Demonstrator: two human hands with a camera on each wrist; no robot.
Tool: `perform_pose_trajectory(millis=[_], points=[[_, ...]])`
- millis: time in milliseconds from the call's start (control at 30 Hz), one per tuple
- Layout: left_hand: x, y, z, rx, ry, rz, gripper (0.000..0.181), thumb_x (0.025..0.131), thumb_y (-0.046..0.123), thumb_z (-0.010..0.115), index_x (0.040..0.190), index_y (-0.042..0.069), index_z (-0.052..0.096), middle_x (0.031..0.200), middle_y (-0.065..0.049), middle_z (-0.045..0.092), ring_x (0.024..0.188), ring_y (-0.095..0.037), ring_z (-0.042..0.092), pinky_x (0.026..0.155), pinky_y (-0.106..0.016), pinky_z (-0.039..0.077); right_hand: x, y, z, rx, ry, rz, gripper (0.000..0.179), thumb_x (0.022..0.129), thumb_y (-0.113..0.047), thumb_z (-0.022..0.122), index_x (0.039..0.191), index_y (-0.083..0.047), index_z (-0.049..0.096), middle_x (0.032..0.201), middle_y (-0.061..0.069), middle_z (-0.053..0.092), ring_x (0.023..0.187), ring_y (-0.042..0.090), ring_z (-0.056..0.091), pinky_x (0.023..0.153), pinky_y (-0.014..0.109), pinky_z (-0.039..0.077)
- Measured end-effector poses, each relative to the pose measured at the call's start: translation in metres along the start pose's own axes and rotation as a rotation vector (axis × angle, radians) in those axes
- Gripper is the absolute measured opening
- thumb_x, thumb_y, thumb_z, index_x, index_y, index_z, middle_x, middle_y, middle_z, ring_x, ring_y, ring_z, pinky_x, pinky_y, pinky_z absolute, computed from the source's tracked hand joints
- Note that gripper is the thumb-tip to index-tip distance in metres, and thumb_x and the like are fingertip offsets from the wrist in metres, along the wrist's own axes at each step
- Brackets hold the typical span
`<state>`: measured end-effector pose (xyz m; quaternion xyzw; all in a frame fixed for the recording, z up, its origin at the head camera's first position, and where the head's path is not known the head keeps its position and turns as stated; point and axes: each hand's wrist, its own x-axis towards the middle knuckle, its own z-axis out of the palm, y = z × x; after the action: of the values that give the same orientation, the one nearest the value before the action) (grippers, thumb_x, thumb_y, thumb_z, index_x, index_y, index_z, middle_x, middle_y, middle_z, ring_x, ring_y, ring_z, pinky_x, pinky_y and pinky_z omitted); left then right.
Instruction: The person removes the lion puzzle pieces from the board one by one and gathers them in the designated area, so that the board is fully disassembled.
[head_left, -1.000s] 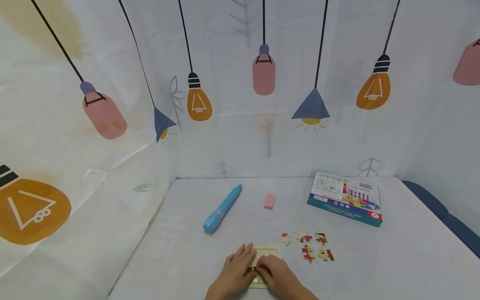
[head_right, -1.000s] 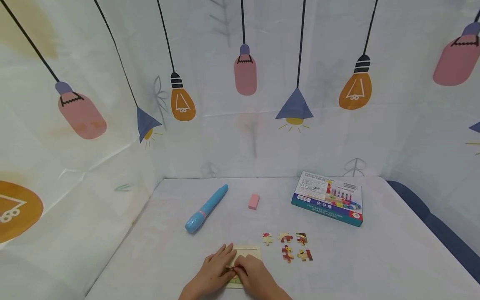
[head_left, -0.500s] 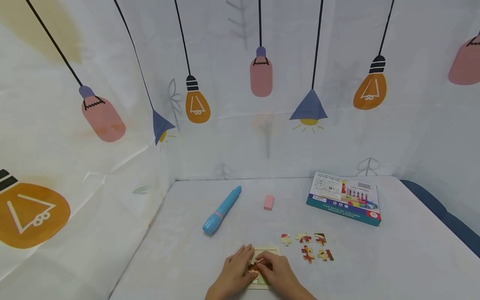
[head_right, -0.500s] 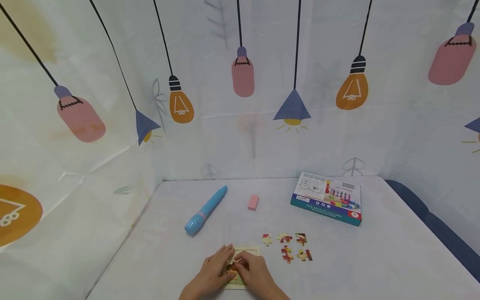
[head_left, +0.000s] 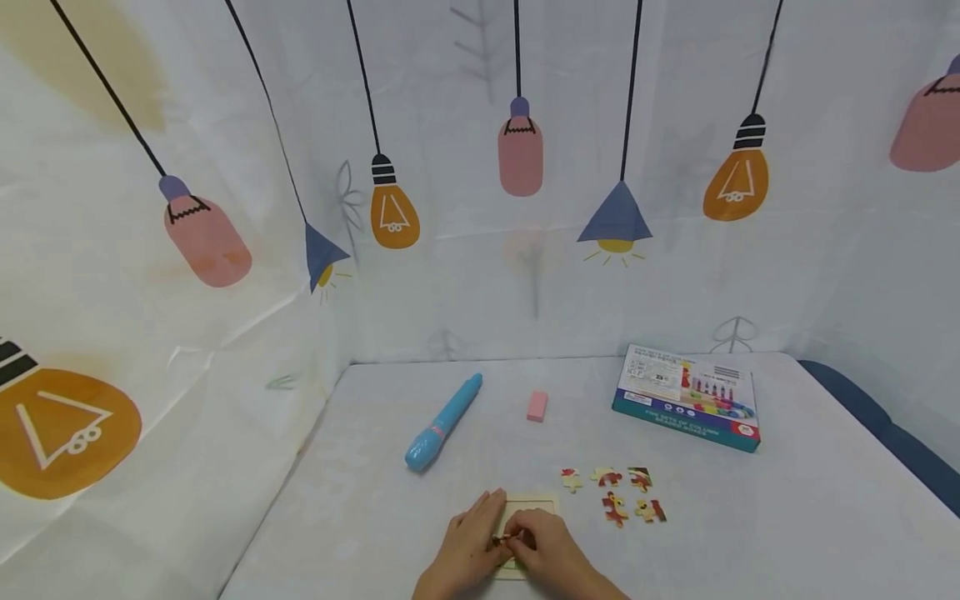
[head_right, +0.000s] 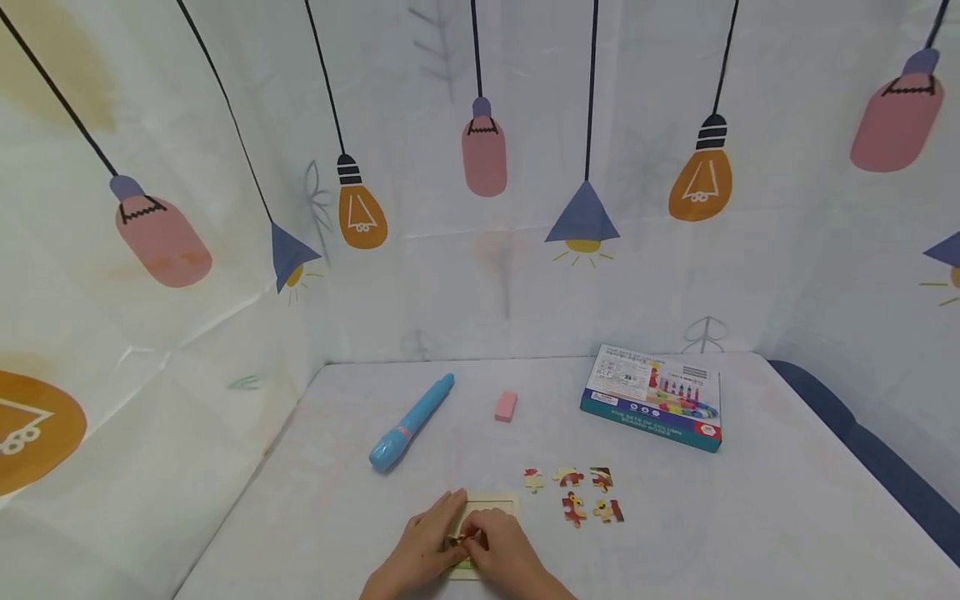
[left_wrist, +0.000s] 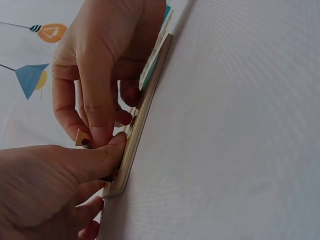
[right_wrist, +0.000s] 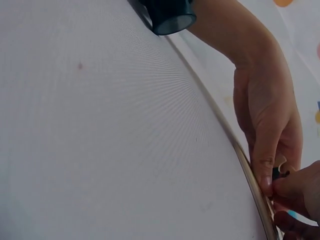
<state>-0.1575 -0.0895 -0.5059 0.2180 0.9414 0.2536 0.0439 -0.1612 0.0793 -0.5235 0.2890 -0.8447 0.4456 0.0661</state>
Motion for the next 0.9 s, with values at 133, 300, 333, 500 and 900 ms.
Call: perform_pose_trajectory(millis=[133, 300, 333, 500, 900], points=[[-0.001, 0.003, -0.001, 0.034, 0.004, 0.014, 0.067, 0.084, 0.036, 0.064, 0.137, 0.004, 0.040, 0.141, -0.010, 0.040, 0.130, -0.028, 0.032, 0.091, -0.054, 0.032, 0.000, -0.007, -0.004, -0.061, -0.026, 0.019, 0.012, 0.079, -0.009, 0.069, 0.077, -0.020, 0.064, 0.069, -0.019, 0.050, 0.062, -0.003, 0.041, 0.055, 0.018, 0.038], [0.000, 0.005, -0.003, 0.052, -0.024, 0.003, 0.063, 0.085, 0.040, 0.061, 0.135, 0.006, 0.043, 0.141, -0.010, 0.040, 0.131, -0.028, 0.032, 0.091, -0.055, 0.032, 0.000, -0.015, -0.014, -0.102, -0.051, 0.096, 0.008, 0.083, -0.015, 0.067, 0.079, -0.022, 0.066, 0.073, -0.020, 0.053, 0.065, 0.000, 0.042, 0.058, 0.020, 0.039], [0.000, 0.005, -0.003, 0.062, -0.033, 0.006, 0.063, 0.085, 0.040, 0.060, 0.135, 0.006, 0.044, 0.141, -0.010, 0.040, 0.130, -0.029, 0.032, 0.091, -0.055, 0.032, -0.001, -0.016, -0.017, -0.100, -0.048, 0.106, 0.006, 0.084, -0.017, 0.066, 0.080, -0.022, 0.066, 0.074, -0.020, 0.054, 0.066, -0.001, 0.043, 0.058, 0.021, 0.040], [-0.002, 0.002, -0.004, 0.100, -0.077, 0.008, 0.059, 0.086, 0.039, 0.060, 0.135, 0.010, 0.045, 0.142, -0.011, 0.038, 0.130, -0.031, 0.032, 0.093, -0.052, 0.033, -0.004, -0.017, -0.036, -0.073, 0.000, 0.124, 0.004, 0.086, -0.018, 0.064, 0.084, -0.017, 0.068, 0.078, -0.016, 0.061, 0.068, -0.002, 0.052, 0.059, 0.022, 0.046], [-0.003, 0.002, -0.002, 0.078, -0.060, 0.035, 0.053, 0.090, 0.035, 0.055, 0.135, 0.009, 0.045, 0.143, -0.011, 0.036, 0.132, -0.030, 0.030, 0.095, -0.050, 0.030, -0.018, -0.009, -0.074, -0.117, 0.135, 0.324, 0.007, 0.083, -0.011, 0.066, 0.088, -0.016, 0.069, 0.074, -0.012, 0.063, 0.064, 0.000, 0.050, 0.057, 0.023, 0.042]])
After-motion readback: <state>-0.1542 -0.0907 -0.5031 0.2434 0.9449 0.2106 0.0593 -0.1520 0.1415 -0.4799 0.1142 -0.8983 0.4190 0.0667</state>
